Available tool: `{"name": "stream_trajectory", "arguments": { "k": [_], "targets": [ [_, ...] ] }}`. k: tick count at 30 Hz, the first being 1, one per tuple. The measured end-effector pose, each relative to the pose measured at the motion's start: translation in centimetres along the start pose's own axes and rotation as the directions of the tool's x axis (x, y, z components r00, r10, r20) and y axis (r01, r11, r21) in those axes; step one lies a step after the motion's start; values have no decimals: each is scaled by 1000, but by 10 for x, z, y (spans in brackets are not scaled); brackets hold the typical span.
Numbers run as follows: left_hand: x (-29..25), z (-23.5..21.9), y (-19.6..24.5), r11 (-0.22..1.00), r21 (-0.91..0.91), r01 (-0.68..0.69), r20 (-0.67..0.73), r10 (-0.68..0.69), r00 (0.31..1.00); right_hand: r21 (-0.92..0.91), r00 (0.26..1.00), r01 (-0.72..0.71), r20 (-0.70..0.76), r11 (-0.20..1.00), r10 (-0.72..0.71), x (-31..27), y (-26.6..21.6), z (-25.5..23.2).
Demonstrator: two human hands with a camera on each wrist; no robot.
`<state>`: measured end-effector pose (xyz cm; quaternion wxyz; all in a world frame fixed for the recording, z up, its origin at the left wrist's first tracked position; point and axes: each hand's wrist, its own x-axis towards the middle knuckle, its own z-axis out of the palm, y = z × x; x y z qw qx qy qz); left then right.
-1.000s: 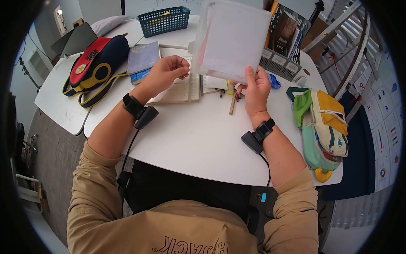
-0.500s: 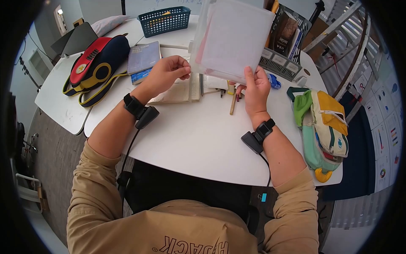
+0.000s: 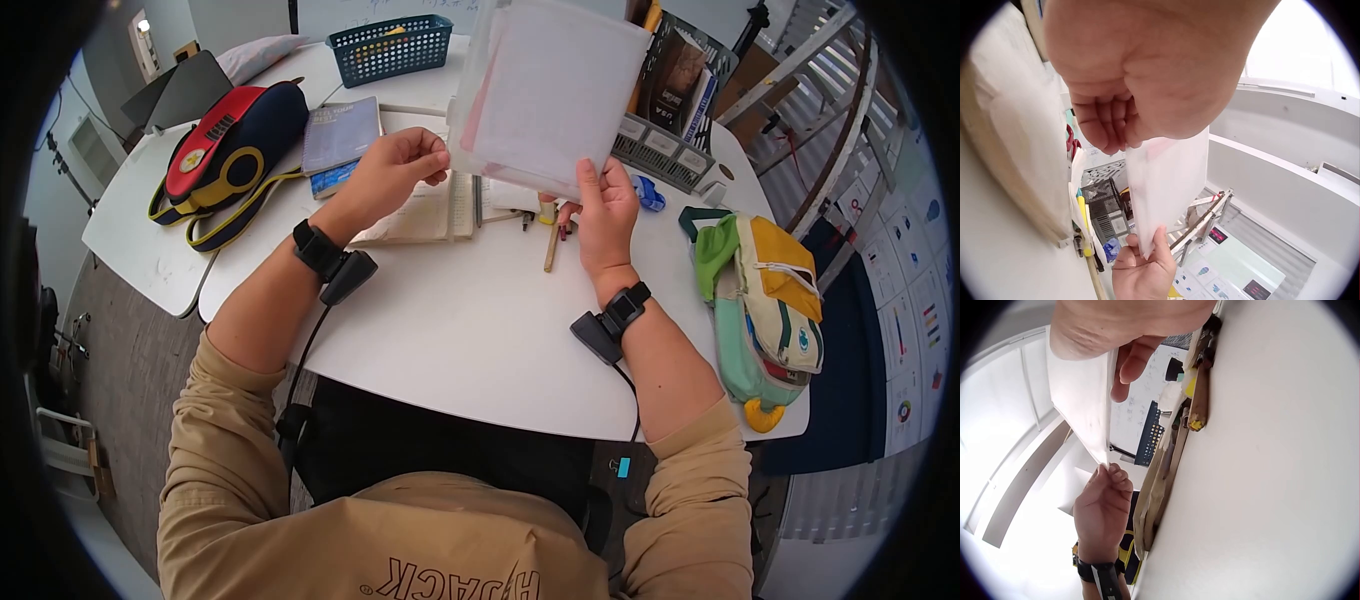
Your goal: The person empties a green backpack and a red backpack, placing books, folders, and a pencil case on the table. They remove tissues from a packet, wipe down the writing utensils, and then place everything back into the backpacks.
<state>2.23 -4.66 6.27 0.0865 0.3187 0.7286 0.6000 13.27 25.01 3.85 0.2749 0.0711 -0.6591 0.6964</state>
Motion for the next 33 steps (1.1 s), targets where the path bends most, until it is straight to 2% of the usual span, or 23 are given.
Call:
{"name": "stream_trajectory", "arguments": {
  "k": [3,6,12,15,18,24,27,30,33],
  "targets": [
    [-1,2,1,998,-49,29,-13,-30,999,10,1000,3,8,1000,-3,1,1,-1],
    [-1,8,0,990,-141,0,-68,-10,998,14,1000,-3,4,1000,3,0,0,0],
    [5,0,-8,999,10,-45,-58,46,997,-1,1000,-3,29,1000,3,-1,-2,3],
    [4,1,-8,994,-100,-33,-66,26,997,-11,999,-13,35,1000,13,-2,-4,3],
    [1,9,3,979,-197,-62,-141,34,989,3,999,-14,45,1000,14,-2,-2,3],
    [5,1,-7,993,-58,-107,-148,97,984,-45,996,-36,83,998,39,-4,-6,5],
    [7,-1,-9,996,-18,-84,-144,80,986,-58,995,-48,90,997,53,-5,-7,7],
    [7,5,-9,977,-155,-144,-183,115,976,-79,994,-53,93,995,60,-4,-5,5],
    [9,2,-12,975,-141,-172,-216,139,967,-97,991,-58,117,994,69,-6,-8,6]
  ]
}}
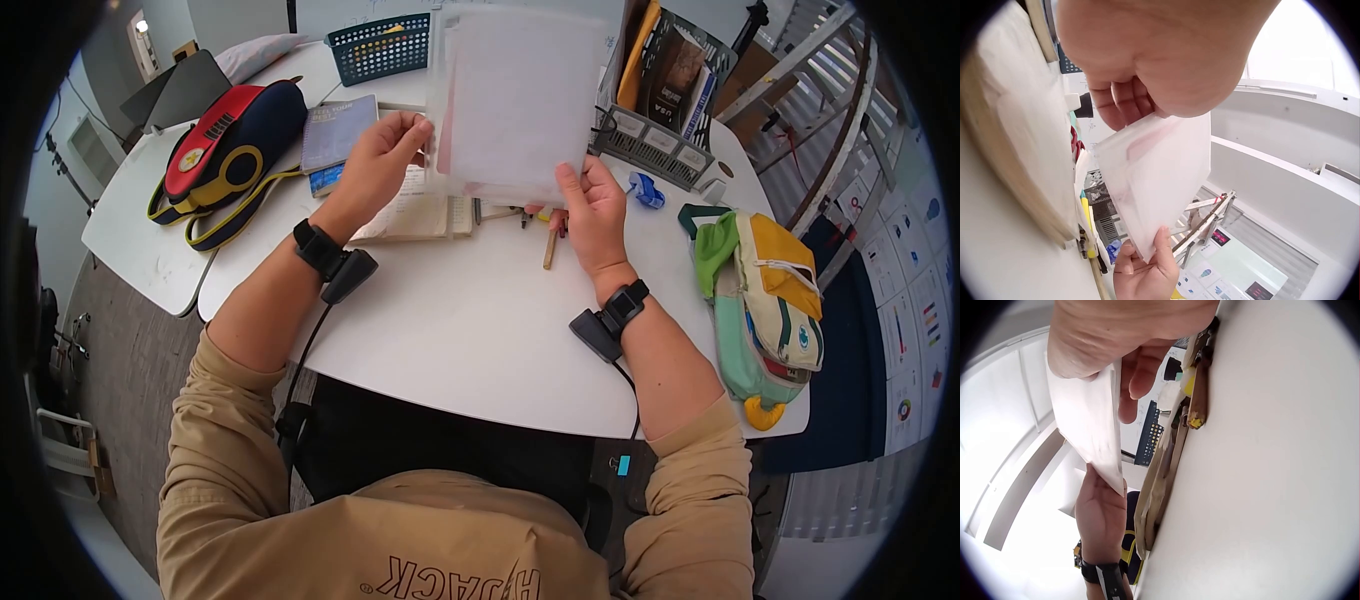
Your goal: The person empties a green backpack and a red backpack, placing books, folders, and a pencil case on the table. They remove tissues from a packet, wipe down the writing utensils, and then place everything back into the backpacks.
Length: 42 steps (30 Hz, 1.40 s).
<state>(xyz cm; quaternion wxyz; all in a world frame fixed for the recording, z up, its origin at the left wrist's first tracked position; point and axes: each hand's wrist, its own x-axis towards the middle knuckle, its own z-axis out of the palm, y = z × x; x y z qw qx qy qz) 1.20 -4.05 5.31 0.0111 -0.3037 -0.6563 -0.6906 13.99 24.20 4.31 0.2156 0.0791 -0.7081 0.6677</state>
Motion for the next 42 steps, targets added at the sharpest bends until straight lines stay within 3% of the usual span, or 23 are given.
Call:
{"name": "stream_trajectory", "arguments": {
  "k": [15,30,38,42],
  "targets": [
    [-1,-8,9,996,-22,-83,-93,80,992,17,993,-47,110,999,45,-3,2,2],
    [7,-11,8,962,-112,-249,-315,203,927,-39,985,-44,164,998,50,0,10,-3],
    [4,-8,9,966,-70,-247,-310,215,926,-37,988,-46,147,998,51,-1,7,-1],
    [1,-8,11,962,-172,-211,-271,160,949,-48,987,-45,152,998,52,-2,8,-2]
  ]
}}
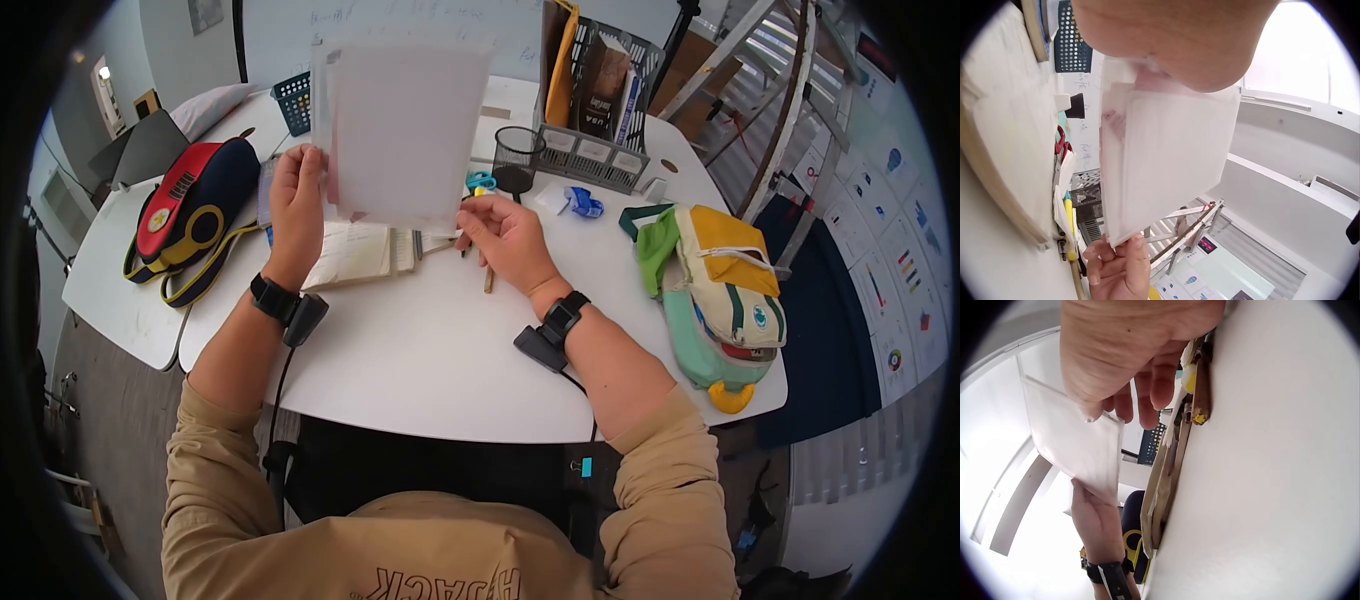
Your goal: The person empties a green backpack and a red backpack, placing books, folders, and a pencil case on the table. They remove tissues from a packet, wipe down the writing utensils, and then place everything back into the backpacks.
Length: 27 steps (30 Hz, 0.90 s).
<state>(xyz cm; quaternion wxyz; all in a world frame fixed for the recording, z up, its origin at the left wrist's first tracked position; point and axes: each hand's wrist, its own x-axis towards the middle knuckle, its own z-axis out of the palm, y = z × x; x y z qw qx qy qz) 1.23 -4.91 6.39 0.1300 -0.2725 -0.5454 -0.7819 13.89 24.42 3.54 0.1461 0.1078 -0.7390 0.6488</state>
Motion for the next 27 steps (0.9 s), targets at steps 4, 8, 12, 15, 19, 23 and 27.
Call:
{"name": "stream_trajectory", "arguments": {
  "k": [4,8,12,15,19,23,27],
  "targets": [
    [-3,4,-2,994,91,-53,23,51,998,-98,998,-61,28,993,64,1,0,-2],
    [-5,6,-1,996,-21,85,47,-84,995,-6,996,3,-91,1000,-4,4,0,1],
    [-10,8,3,981,86,176,199,-190,961,-7,993,4,-114,1000,-5,5,-1,-2],
    [-13,10,-6,984,162,79,213,-113,971,-15,993,-1,-118,1000,-1,6,5,-1],
    [-13,11,-4,985,146,95,182,-121,976,63,995,-52,-83,997,57,3,2,-1],
    [-21,20,4,979,95,181,197,-197,960,66,999,18,-35,998,-16,1,-5,8],
    [-24,25,9,972,178,156,362,-212,908,149,994,-66,-74,987,78,0,-18,18]
  ]
}}
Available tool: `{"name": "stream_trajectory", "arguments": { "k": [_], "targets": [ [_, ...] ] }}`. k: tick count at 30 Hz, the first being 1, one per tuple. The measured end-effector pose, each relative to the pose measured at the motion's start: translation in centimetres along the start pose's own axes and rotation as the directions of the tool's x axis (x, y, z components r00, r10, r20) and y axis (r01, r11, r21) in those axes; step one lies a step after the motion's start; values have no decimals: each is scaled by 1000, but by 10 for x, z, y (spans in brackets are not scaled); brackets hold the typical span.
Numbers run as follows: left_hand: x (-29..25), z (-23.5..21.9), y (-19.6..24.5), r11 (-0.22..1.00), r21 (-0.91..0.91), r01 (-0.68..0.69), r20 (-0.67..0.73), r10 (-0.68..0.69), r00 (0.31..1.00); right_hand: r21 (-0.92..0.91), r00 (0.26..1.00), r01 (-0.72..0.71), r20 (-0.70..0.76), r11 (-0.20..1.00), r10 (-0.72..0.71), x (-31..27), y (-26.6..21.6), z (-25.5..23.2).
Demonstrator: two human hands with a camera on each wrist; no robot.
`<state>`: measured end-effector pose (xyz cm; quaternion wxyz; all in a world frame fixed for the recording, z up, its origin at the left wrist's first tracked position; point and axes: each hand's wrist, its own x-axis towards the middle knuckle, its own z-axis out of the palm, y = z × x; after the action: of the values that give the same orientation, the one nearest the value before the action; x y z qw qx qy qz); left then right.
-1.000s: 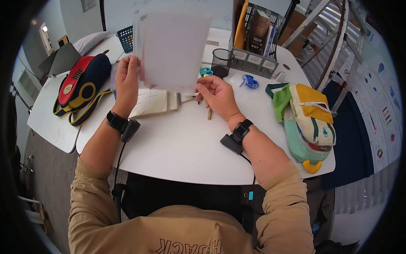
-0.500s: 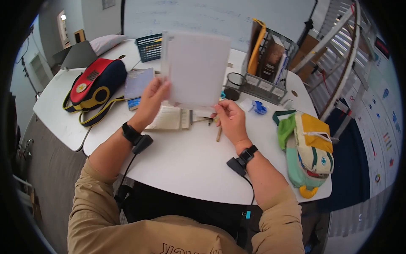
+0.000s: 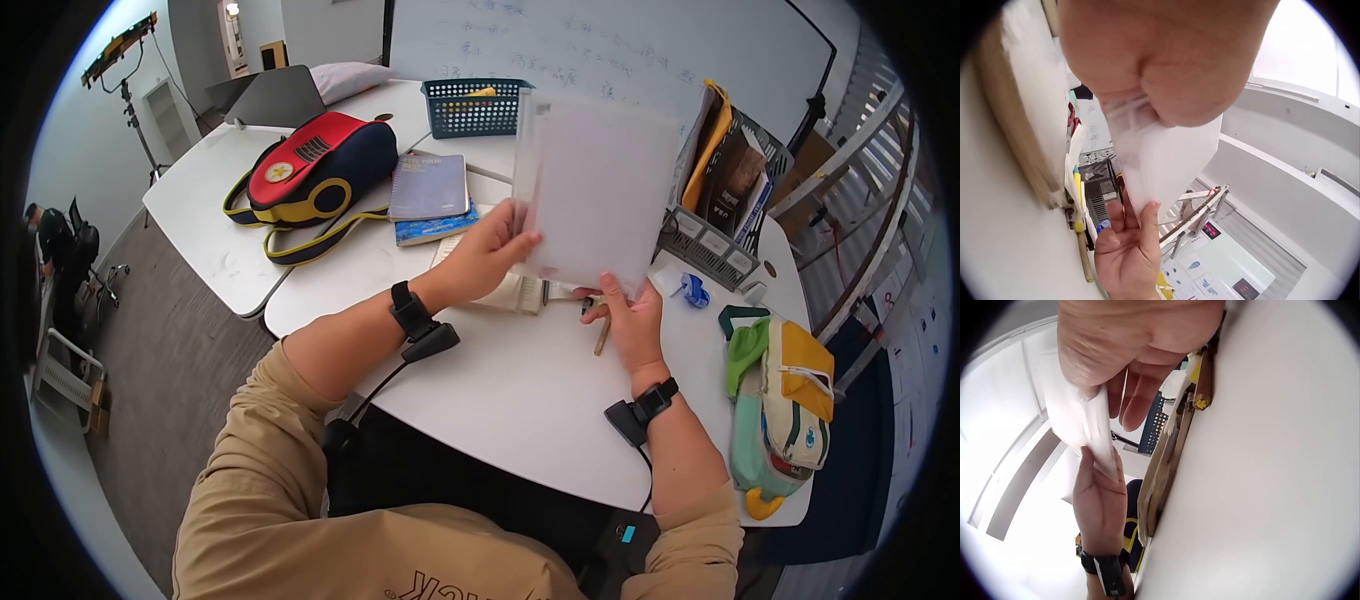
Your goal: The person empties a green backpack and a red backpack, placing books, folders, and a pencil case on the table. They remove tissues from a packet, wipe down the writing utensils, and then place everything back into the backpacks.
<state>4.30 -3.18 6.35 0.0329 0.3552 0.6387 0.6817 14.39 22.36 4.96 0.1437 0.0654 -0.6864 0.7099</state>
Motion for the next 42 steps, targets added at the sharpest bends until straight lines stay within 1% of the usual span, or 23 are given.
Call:
{"name": "stream_trajectory", "arguments": {
  "k": [2,3,4,6,8,9,10,12,14,16,17,18,20,21,24,25,27,28,29,32,35,38,42],
  "targets": [
    [0,-12,6,960,280,-16,105,-14,994,33,999,10,-32,999,-9,1,4,-3],
    [-2,-17,9,986,163,-39,91,24,996,53,999,16,-50,998,-13,2,5,-5],
    [-2,-34,18,945,325,-26,63,5,998,33,998,-1,-63,999,3,2,4,-7],
    [-11,-72,24,906,423,-15,-139,82,987,-3,995,-38,-93,999,38,0,1,-11],
    [-35,-120,34,788,614,40,-310,195,931,-6,992,-15,-126,1000,15,1,3,-14],
    [-51,-148,43,636,768,69,-330,302,894,-8,990,-3,-141,1000,2,2,4,-15],
    [-68,-176,51,456,882,115,-322,408,854,-12,992,-1,-126,1000,0,4,4,-17],
    [-101,-226,66,149,946,289,-324,504,800,-16,995,-4,-103,1000,2,1,6,-20],
    [-132,-282,69,-51,944,326,-260,493,831,-1,991,9,-137,1000,-9,1,12,-19],
    [-156,-341,63,-69,953,297,-257,341,904,-1,990,6,-139,1000,-6,4,12,-15],
    [-161,-349,68,51,958,282,-284,308,908,-9,991,-1,-134,1000,0,3,11,-15],
    [-162,-357,73,63,943,327,-331,290,898,-17,991,-6,-132,1000,4,2,9,-15],
    [-155,-345,91,88,906,414,-423,245,873,-35,990,-16,-140,999,11,1,7,-14],
    [-150,-342,95,131,935,329,-355,353,866,-28,990,-14,-140,1000,10,2,9,-15],
    [-124,-315,122,78,984,163,-179,544,820,-9,990,-10,-144,1000,8,2,8,-15],
    [-117,-301,134,57,991,120,-131,576,807,1,989,-3,-145,1000,4,3,10,-15],
    [-105,-276,154,122,992,39,-104,590,801,21,992,1,-129,1000,2,3,10,-14],
    [-100,-264,163,154,988,-3,-91,595,798,29,993,-1,-114,1000,4,3,9,-14],
    [-96,-252,171,169,986,-9,-93,590,802,38,995,-4,-100,999,8,2,8,-14],
    [-92,-232,190,120,993,13,-75,529,845,84,998,-44,-39,995,47,-1,2,-13],
    [-90,-215,205,-10,999,-37,37,521,853,210,987,-149,83,966,134,1,-2,-13],
    [-93,-214,209,-23,999,48,-34,410,912,323,954,-273,209,906,213,3,-10,-12],
    [-96,-217,210,12,999,42,-43,428,903,337,932,-307,298,890,208,-1,-26,-4]
  ]
}}
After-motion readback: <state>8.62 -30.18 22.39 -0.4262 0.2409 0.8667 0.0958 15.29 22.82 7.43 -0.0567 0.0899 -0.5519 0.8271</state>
